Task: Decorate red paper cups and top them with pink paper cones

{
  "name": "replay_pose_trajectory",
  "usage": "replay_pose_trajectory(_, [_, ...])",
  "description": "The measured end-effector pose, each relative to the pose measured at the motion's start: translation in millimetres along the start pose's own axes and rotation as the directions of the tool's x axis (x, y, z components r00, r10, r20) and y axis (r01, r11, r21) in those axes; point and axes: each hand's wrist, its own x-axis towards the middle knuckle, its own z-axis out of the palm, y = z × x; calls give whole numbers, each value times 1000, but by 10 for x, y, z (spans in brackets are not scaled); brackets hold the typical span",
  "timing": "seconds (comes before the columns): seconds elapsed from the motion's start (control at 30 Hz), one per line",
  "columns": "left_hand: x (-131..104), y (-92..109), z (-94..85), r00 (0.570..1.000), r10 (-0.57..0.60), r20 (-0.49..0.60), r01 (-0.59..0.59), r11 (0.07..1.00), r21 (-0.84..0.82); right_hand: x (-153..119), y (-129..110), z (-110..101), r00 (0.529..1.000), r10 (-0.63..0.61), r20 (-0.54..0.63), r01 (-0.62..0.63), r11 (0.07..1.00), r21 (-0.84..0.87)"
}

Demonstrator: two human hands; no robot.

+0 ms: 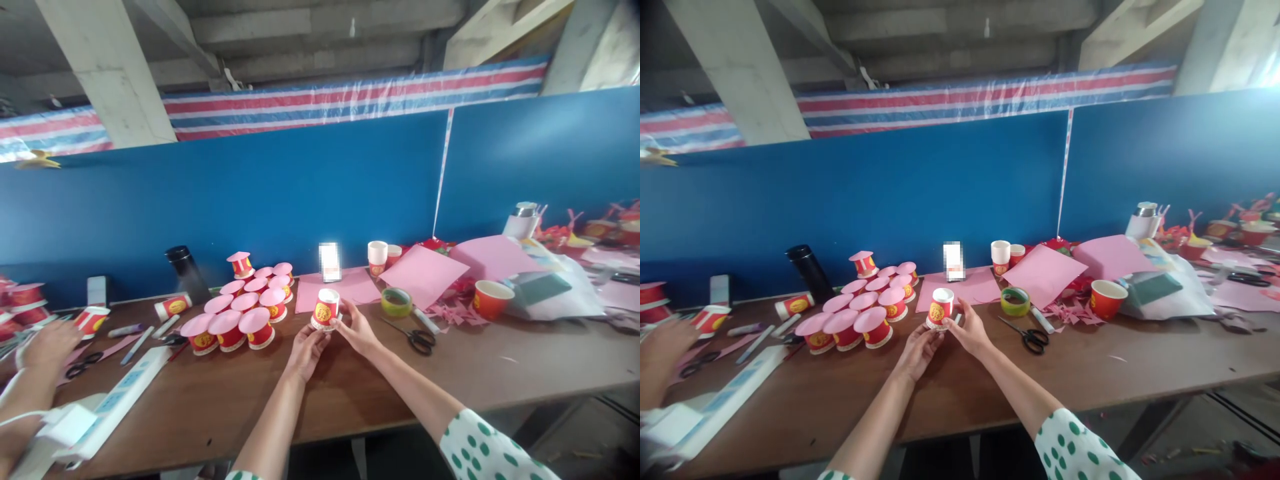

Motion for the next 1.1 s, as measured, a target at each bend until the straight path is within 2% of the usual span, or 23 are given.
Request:
replay_pose_trajectory(0.13, [-11,5,6,1000,-11,-13,10,999,-31,29,22,81,1000,30,-8,-28,981,193])
replay_pose_trajectory(0.33, [20,86,-70,993,-97,-74,84,984,-159,16,29,77,975,213,-68,-163,887,433])
replay_pose_trajectory(0.4, [25,131,-101,989,-121,-87,101,973,-207,-23,15,93,978,205,-41,-168,888,429])
replay_pose_trajectory(0.53, [22,162,-138,985,-151,-88,124,958,-259,-105,-42,183,997,64,38,-73,953,294])
replay_pose_trajectory(0.67, [19,131,-131,987,-128,-94,97,955,-282,-145,-204,242,997,-33,71,14,967,253])
replay_pose_trajectory(0.8, [14,122,-97,993,-109,-54,91,959,-268,-188,-335,225,984,-154,85,130,963,238])
replay_pose_trajectory(0.93, [0,113,-76,999,-36,0,36,987,-157,-228,-218,238,996,-85,4,83,980,183])
replay_pose_trajectory(1.1, [-16,46,-48,998,66,-6,-66,997,42,-190,110,289,983,81,-165,-18,936,351])
